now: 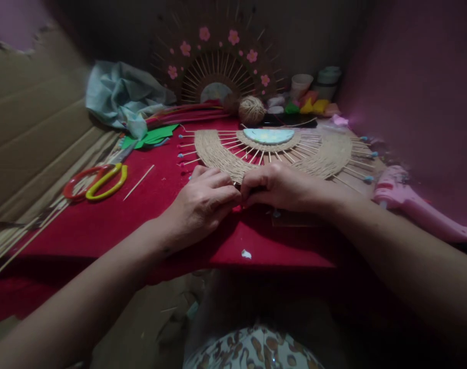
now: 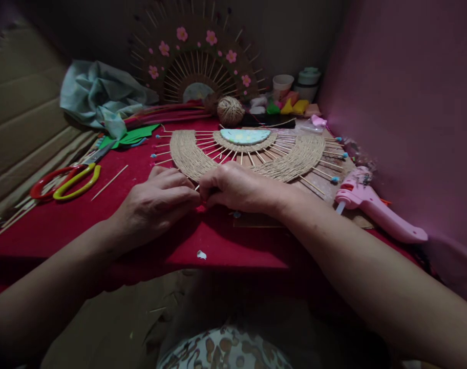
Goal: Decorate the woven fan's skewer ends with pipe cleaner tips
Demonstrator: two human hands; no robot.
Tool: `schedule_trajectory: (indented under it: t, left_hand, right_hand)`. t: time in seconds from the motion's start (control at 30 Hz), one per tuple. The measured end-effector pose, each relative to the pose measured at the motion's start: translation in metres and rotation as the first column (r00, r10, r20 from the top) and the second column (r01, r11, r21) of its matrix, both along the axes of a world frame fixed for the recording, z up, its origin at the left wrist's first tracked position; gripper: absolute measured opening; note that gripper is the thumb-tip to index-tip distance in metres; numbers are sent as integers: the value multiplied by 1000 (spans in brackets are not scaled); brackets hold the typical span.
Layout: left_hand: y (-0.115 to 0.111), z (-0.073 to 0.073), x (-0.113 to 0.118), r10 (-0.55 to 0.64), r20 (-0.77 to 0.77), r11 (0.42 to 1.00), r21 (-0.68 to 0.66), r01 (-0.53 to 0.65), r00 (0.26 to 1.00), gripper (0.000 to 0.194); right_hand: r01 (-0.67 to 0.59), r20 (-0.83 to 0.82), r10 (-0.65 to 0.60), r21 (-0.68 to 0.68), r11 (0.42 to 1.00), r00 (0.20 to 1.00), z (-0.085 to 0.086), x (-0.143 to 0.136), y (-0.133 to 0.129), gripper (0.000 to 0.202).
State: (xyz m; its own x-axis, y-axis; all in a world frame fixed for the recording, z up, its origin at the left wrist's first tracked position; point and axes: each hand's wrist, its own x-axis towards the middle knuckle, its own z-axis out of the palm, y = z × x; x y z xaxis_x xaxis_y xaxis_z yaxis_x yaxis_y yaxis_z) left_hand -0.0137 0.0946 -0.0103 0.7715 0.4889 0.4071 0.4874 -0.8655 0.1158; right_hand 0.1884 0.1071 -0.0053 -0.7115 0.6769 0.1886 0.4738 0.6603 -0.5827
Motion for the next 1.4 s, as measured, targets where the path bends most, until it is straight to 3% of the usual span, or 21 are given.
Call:
schedule_trajectory:
  t: [0.77, 1.07, 1.13, 1.27, 1.4]
  left_hand:
    - [3, -4, 0, -17, 8, 997, 80, 16, 1000, 20]
    - [2, -6, 0, -4, -14, 987, 159, 6, 1000, 22]
    - [-1, -5, 0, 34, -40, 963, 268, -22, 999, 22]
    - [-10, -1, 1, 112, -111, 858, 512, -40, 988, 20]
    - [-22, -1, 4, 182, -120, 808, 584, -79, 976, 21]
  right_hand:
    - [-22, -27, 22, 17, 1000, 999, -3, 0, 1, 6]
    - [-59, -16, 61, 140, 988, 998, -9, 0, 1, 7]
    - [-47, -35, 55, 200, 979, 998, -10, -1, 1, 9]
    - [7, -89, 21, 305, 952, 996, -12, -2, 1, 12]
    - [23, -126, 19, 329, 944, 992, -13, -3, 3, 12]
